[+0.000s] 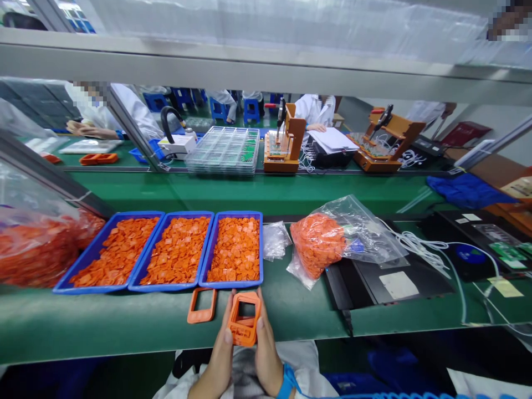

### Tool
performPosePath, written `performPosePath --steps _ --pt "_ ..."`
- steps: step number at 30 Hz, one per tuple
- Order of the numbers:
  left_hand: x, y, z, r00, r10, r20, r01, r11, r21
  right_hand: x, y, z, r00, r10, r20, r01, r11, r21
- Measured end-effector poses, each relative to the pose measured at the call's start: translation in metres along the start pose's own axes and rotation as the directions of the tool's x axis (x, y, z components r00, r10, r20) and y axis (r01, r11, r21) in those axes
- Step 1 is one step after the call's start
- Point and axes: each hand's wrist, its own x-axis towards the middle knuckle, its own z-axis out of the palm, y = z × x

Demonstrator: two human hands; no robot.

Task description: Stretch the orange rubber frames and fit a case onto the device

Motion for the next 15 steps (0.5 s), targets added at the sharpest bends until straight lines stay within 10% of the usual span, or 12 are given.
performPosePath --steps 15 --pt "-0.0011 0.0040 0.0004 0.997 0.065 0.047 -0.066 0.998 0.015 -0.0057 0.0015 0.0006 1.000 -0.004 -0.018 0.004 1.000 -0.025"
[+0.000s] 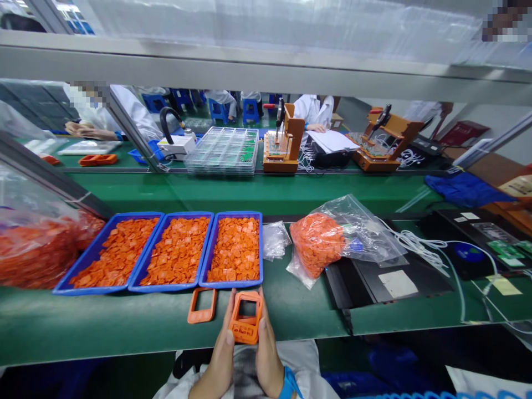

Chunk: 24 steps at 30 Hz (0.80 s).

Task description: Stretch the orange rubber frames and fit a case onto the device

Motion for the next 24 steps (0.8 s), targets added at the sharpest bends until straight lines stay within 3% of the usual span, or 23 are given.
performPosePath --steps 8,14,24 --pt "-0.005 0.009 -0.006 0.999 0.034 -0.002 -0.034 0.998 0.048 -0.008 -0.018 -0.003 0.998 -0.030 -0.052 0.024 0.994 -0.105" --pt "-0.011 0.019 -0.008 0.995 0.016 0.093 -0.029 0.989 0.144 -0.011 -0.020 0.001 0.999 -0.024 -0.039 0.018 0.990 -0.142" --pt "-0.011 0.011 -0.008 0.996 -0.025 0.080 0.003 0.965 0.263 0.000 -0.023 0.006 0.995 -0.021 -0.099 0.019 1.000 -0.022"
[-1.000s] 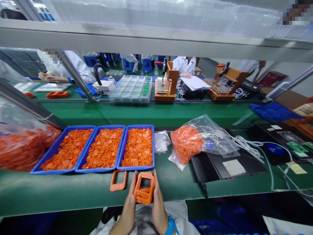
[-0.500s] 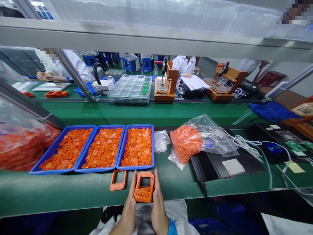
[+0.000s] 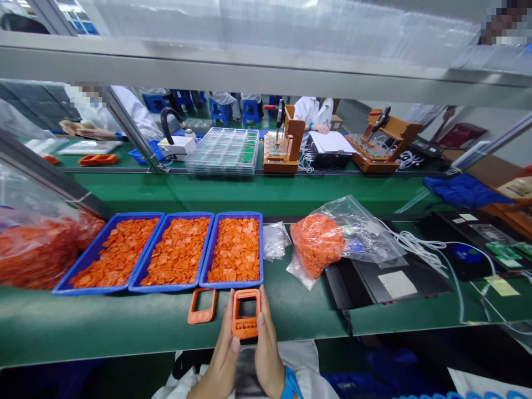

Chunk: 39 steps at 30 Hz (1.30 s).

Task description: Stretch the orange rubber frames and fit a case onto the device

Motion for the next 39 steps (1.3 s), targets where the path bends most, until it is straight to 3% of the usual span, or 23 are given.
performPosePath --steps 5,14,18,21,26,35,39 --pt "0.001 0.005 -0.004 0.992 0.129 0.007 -0.129 0.991 0.030 -0.002 -0.001 -0.002 1.000 -0.005 0.014 0.005 1.000 0.011" --pt "0.005 0.006 -0.003 0.974 0.226 0.010 -0.226 0.969 0.099 -0.010 0.002 -0.006 1.000 -0.004 0.011 0.005 0.999 -0.050" --pt "0.023 0.010 -0.017 0.936 0.352 0.000 -0.346 0.917 0.197 -0.008 0.003 -0.010 1.000 -0.021 0.015 0.022 0.999 -0.030" --pt "0.042 0.016 -0.032 0.904 0.423 0.055 -0.422 0.865 0.271 -0.006 0.007 -0.012 1.000 -0.017 -0.001 0.017 1.000 -0.026" --pt "0.059 0.018 -0.043 0.876 0.468 0.117 -0.478 0.810 0.339 -0.006 0.010 -0.013 1.000 -0.006 0.004 0.006 0.999 -0.036" --pt "0.058 0.008 -0.040 0.869 0.490 0.070 -0.487 0.822 0.295 -0.005 0.010 -0.014 1.000 -0.005 0.030 0.008 0.997 -0.074" --pt "0.036 -0.006 -0.031 0.869 0.482 -0.112 -0.466 0.874 0.140 -0.003 0.013 -0.016 1.000 0.001 0.022 -0.001 1.000 -0.013"
